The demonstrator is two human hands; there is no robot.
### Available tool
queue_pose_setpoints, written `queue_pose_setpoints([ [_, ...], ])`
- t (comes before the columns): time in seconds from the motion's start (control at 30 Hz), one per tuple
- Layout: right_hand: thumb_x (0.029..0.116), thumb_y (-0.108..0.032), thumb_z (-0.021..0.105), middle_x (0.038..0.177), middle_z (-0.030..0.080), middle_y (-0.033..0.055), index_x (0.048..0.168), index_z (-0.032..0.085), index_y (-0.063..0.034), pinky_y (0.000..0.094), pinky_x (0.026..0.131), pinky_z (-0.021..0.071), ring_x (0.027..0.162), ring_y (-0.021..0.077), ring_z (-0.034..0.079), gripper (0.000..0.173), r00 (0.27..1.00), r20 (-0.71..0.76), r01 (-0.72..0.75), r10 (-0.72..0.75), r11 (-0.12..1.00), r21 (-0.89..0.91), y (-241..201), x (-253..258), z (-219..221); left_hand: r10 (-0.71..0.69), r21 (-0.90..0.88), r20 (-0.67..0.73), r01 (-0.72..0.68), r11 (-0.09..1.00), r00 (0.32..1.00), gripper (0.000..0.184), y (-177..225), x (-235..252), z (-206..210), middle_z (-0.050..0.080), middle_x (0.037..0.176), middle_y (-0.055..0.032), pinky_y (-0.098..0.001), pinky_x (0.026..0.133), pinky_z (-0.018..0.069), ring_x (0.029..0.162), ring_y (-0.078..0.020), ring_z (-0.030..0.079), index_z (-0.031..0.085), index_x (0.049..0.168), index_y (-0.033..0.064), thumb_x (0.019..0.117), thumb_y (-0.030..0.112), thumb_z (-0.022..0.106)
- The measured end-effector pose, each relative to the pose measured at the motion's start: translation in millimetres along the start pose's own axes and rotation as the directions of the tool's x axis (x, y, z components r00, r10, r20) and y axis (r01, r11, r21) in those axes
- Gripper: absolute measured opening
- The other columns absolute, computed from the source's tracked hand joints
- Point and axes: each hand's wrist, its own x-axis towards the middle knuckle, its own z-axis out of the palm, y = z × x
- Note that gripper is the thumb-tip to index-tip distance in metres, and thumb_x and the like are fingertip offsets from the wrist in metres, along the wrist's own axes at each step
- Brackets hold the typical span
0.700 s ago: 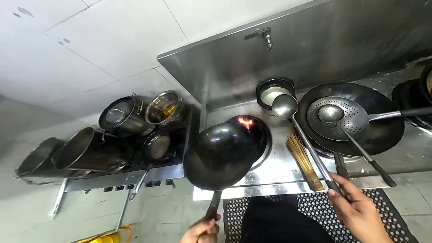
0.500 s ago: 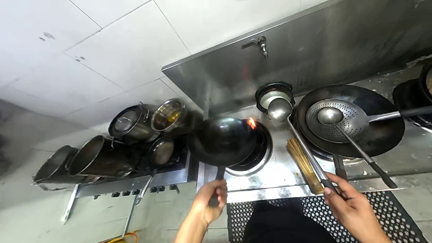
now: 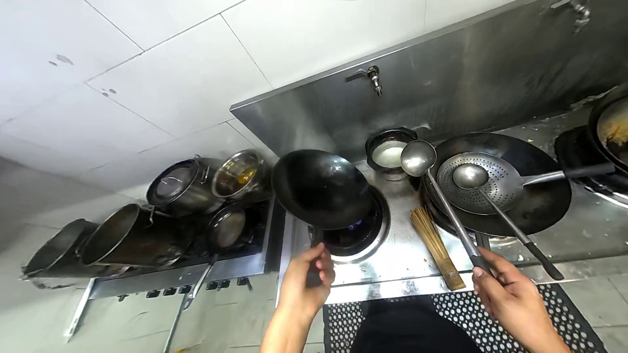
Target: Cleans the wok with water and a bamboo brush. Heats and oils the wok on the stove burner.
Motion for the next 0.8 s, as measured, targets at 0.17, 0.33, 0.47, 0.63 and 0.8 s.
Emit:
queue_pose_setpoints([
  [0.17, 0.0997, -0.026, 0.060, 0.081, 0.070, 0.0069, 0.140, 0.061, -0.0185, 0.0404, 0.043, 0.0537, 0.051, 0.0207, 0.061, 0.041, 0.999, -0.005, -0.037, 0.037, 0.972, -0.232, -18, 71, 9, -0.241, -0.156, 0.203, 0.275, 0.949, 0.949, 0.032, -9, -11, -73, 0.060, 0.078, -0.0071, -0.0211, 0.045, 0.0534, 0.051, -0.0099, 0.058, 0.057, 0.121, -0.0027, 0.1046, 0.023, 0.049],
  [0.33, 0.0999, -0.034, 0.060, 0.090, 0.072, 0.0138, 0.129, 0.065, -0.0174, 0.0656, 0.069, 0.0549, 0.080, 0.0358, 0.070, 0.034, 0.999, 0.021, -0.003, 0.027, 0.676, -0.737, -52, 194, 45, -0.295, -0.234, 0.344, 0.386, 0.892, 0.892, 0.034, -37, -1, -116, 0.063, 0.084, -0.0090, -0.0213, 0.049, 0.0542, 0.055, -0.0111, 0.060, 0.057, 0.127, -0.0018, 0.1043, 0.022, 0.048],
  [0.47, 0.0947, -0.033, 0.062, 0.093, 0.070, 0.0215, 0.109, 0.068, -0.0098, 0.0679, 0.071, 0.0527, 0.088, 0.0441, 0.069, 0.028, 0.995, 0.019, -0.027, 0.094, 0.464, -0.885, -70, 276, 84, -0.260, -0.219, 0.379, 0.359, 0.907, 0.888, 0.034, -58, 17, -140, 0.061, 0.084, -0.0072, -0.0233, 0.049, 0.0545, 0.056, -0.0117, 0.059, 0.055, 0.130, 0.0006, 0.1054, 0.022, 0.047],
  [0.63, 0.0956, -0.028, 0.058, 0.075, 0.064, 0.0110, 0.101, 0.064, -0.0059, 0.0409, 0.048, 0.0493, 0.053, 0.0215, 0.056, 0.024, 0.940, -0.064, -0.301, 0.336, 0.723, -0.622, -48, 322, 119, -0.262, -0.169, 0.249, 0.308, 0.936, 0.932, 0.034, -69, 28, -150, 0.059, 0.081, -0.0070, -0.0232, 0.044, 0.0521, 0.051, -0.0104, 0.056, 0.053, 0.134, 0.0034, 0.1052, 0.020, 0.050],
  [0.8, 0.1029, -0.035, 0.055, 0.073, 0.061, 0.0027, 0.113, 0.058, -0.0126, 0.0223, 0.040, 0.0422, 0.046, 0.0071, 0.049, 0.025, 0.829, -0.042, -0.559, 0.557, 0.825, -0.089, -28, 324, 145, -0.306, -0.080, 0.178, 0.323, 0.943, 0.935, 0.037, -62, 42, -163, 0.060, 0.082, -0.0087, -0.0234, 0.042, 0.0505, 0.050, -0.0114, 0.056, 0.051, 0.138, 0.0068, 0.1046, 0.022, 0.051],
])
